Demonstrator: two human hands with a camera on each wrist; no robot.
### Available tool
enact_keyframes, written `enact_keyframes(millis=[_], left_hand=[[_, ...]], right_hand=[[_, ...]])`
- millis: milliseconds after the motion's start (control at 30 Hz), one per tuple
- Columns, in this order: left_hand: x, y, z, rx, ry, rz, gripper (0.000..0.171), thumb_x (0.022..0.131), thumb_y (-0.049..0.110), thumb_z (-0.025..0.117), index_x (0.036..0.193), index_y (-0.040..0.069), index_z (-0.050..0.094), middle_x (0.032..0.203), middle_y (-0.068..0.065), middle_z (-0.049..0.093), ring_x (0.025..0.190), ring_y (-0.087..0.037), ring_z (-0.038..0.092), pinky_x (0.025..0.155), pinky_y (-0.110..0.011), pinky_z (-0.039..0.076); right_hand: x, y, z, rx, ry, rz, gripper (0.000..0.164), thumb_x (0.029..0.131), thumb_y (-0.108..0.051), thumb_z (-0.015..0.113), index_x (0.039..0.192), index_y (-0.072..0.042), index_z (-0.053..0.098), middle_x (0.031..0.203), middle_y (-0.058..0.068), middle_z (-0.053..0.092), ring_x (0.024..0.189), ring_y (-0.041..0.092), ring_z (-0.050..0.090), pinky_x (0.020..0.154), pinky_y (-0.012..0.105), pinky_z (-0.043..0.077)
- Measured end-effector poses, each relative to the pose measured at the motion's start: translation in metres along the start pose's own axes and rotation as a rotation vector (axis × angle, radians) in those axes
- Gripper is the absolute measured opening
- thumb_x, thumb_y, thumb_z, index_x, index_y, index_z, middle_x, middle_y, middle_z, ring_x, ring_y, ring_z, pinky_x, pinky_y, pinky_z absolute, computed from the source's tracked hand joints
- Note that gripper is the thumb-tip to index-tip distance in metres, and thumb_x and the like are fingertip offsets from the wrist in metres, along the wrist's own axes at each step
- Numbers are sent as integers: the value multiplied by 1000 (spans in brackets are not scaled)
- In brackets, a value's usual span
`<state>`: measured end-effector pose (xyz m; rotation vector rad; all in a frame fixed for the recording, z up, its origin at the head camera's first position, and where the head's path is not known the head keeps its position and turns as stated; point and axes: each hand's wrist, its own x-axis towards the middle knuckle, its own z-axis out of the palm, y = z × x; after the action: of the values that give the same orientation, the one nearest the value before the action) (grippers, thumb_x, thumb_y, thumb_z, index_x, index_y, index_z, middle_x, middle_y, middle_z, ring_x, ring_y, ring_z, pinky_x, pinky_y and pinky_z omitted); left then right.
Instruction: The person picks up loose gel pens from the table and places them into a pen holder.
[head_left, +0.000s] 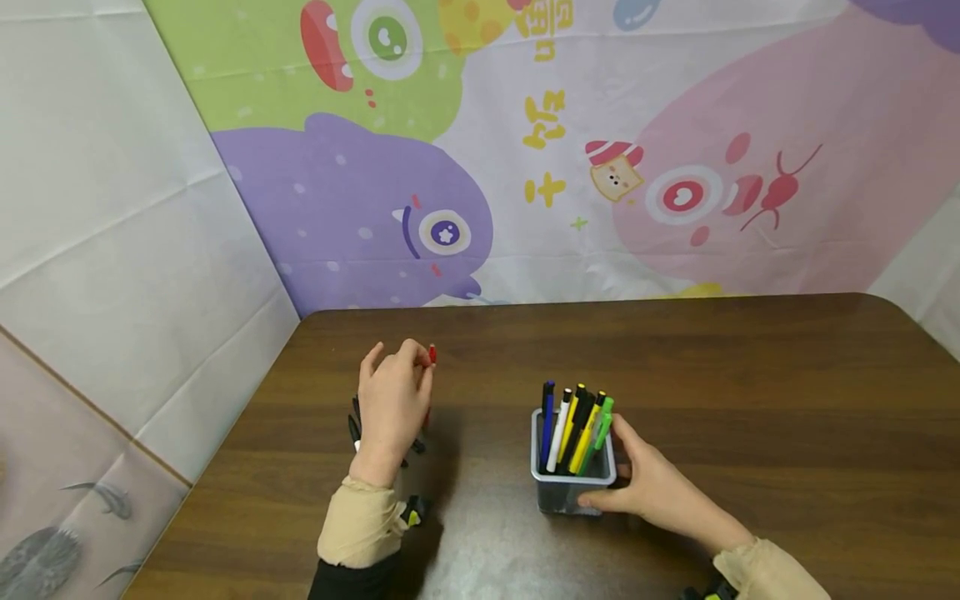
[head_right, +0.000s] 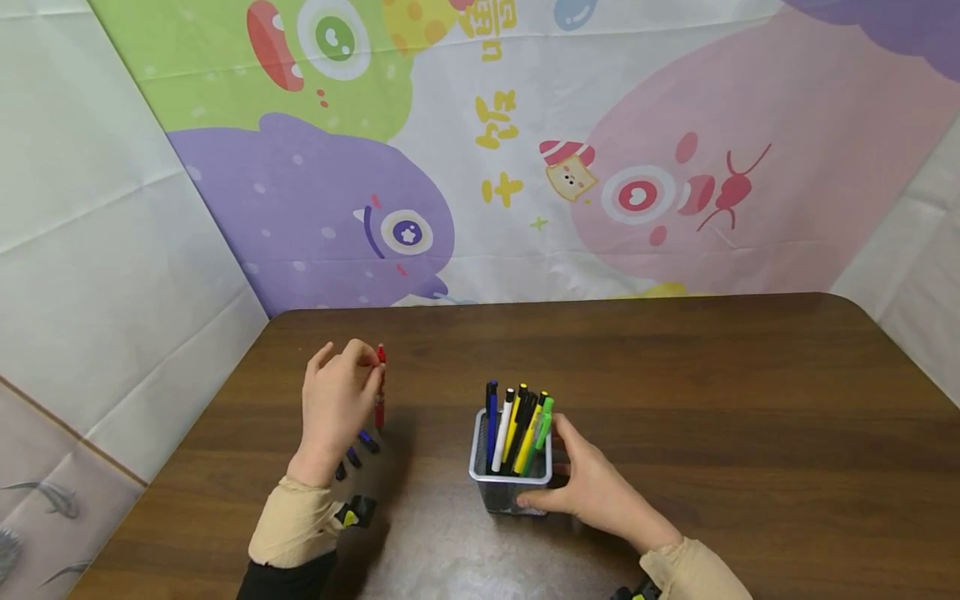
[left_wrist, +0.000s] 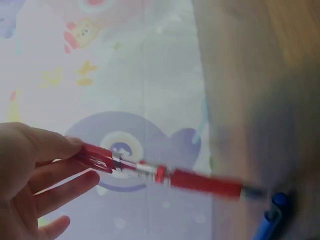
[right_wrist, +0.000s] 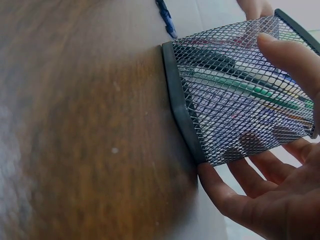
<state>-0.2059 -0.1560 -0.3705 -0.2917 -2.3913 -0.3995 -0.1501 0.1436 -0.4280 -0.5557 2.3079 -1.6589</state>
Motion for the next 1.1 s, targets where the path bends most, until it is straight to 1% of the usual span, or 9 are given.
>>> enact_keyframes(millis=[167, 267, 333, 400, 467, 533, 733, 933, 1100], left_hand=[[3, 10, -8, -113, 64, -63, 16, 81, 9, 64, 91, 7, 52, 80, -5, 66, 72, -16, 62, 95, -41, 36], [4, 17, -13, -201, 78, -82, 26, 82, 11, 64, 104, 7, 52, 86, -6, 66, 73, -16, 63, 83, -40, 45], [4, 22, -16, -256, 88, -84, 36, 82, 12, 64, 116, 9, 51, 88, -7, 66, 73, -16, 63, 74, -39, 49], [4, 28, -20, -310, 99, -79, 46, 83, 13, 64, 125, 12, 48, 87, -7, 66, 73, -16, 63, 65, -39, 51], [5, 34, -23, -358, 108, -63, 52, 83, 14, 64, 131, 14, 45, 87, -7, 65, 73, -16, 63, 61, -37, 52], [5, 40, -28, -395, 113, -45, 50, 83, 15, 64, 130, 15, 46, 87, -6, 65, 73, -14, 63, 60, -34, 52], [4, 55, -40, -498, 122, -5, 35, 83, 17, 64, 117, 14, 57, 85, -4, 64, 71, -10, 63, 64, -28, 52], [3, 66, -49, -582, 157, 10, 35, 83, 17, 65, 117, 12, 57, 85, -4, 63, 73, -9, 62, 64, -26, 52], [1, 74, -52, -671, 164, 37, 35, 84, 17, 64, 117, 9, 55, 85, -4, 63, 75, -8, 61, 65, -24, 52]], right_hand=[[0, 0, 0, -10, 4, 3, 99, 68, -22, 78, 143, -6, 15, 125, 24, 41, 96, 27, 57, 71, 29, 51], [0, 0, 0, -18, 4, 9, 99, 68, -22, 78, 143, -6, 15, 124, 23, 42, 97, 27, 57, 71, 29, 51], [0, 0, 0, -14, 6, 21, 99, 68, -23, 78, 143, -7, 15, 124, 23, 42, 97, 27, 57, 71, 29, 51], [0, 0, 0, -11, 6, 19, 99, 68, -23, 78, 143, -7, 15, 124, 23, 42, 97, 27, 57, 71, 29, 51], [0, 0, 0, -5, 4, 14, 99, 68, -22, 78, 143, -7, 15, 125, 23, 41, 98, 27, 57, 71, 29, 51], [0, 0, 0, 1, 1, 6, 99, 68, -22, 78, 143, -6, 14, 125, 24, 41, 98, 28, 56, 72, 29, 51], [1, 0, 0, 18, -13, 5, 101, 69, -21, 78, 144, -6, 12, 126, 24, 40, 99, 27, 56, 72, 29, 51], [1, 1, 0, 9, -12, 14, 101, 69, -23, 78, 144, -7, 12, 125, 23, 40, 99, 28, 56, 71, 29, 51], [2, 3, 1, -13, 2, 28, 101, 68, -26, 78, 144, -8, 13, 126, 22, 41, 100, 28, 56, 73, 29, 51]])
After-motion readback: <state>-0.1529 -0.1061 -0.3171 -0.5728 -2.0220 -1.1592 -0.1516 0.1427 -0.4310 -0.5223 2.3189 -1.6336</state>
